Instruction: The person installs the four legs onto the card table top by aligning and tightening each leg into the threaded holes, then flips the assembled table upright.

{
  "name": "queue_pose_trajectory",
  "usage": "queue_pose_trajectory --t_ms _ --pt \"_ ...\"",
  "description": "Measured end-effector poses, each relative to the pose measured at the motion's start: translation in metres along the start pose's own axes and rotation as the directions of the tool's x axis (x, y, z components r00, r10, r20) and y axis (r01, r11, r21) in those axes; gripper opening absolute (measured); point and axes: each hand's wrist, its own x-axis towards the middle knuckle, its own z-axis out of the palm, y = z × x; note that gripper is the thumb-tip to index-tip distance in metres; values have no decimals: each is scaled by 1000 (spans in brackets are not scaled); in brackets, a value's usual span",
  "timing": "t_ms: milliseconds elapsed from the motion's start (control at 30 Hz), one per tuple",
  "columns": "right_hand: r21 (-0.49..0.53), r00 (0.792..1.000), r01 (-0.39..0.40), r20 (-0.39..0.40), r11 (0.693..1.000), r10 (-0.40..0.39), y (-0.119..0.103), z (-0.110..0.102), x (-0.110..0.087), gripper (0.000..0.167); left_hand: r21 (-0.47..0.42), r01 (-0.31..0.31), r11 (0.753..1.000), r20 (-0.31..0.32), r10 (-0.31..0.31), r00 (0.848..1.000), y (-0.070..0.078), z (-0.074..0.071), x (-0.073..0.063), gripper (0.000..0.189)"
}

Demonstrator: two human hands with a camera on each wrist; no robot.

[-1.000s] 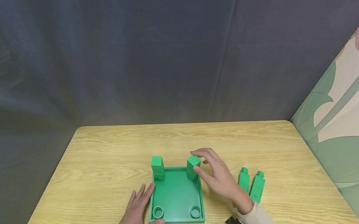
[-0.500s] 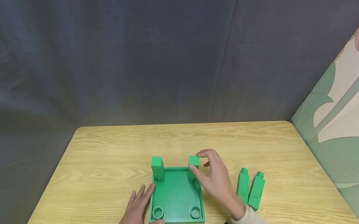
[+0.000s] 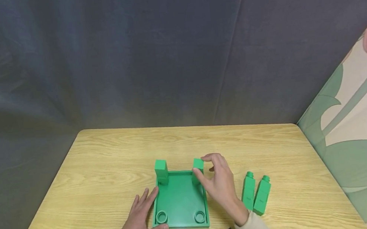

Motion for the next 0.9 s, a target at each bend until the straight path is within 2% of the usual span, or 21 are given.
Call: queue_pose_trajectory --t_ms 167,300,400,467,633,767,900 --pt "31 999 -38 29 999 37 -1 -4 1 39 -14 20 1000 21 -19 1000 0 0 0 114" --pt "71 996 -73 61 995 69 -3 -10 1 52 -9 25 1000 21 -24 999 -1 0 -1 114" --pt "119 995 -86 58 989 80 -4 -18 -2 61 -2 25 1000 27 -25 999 -2 -1 -1 114" --pt "155 997 -73 31 985 69 -4 -24 -6 61 -1 24 1000 33 -24 999 -2 -1 0 114" --pt "213 999 -38 -15 976 42 -7 -40 -19 59 -1 25 1000 38 -25 999 0 -2 2 114" --pt "181 997 -70 2 981 71 -9 -52 -35 57 -2 21 1000 29 -21 999 -1 -1 2 113" --pt "182 996 -81 -24 980 87 -7 -60 -51 59 0 18 1000 21 -18 1000 -1 0 1 114"
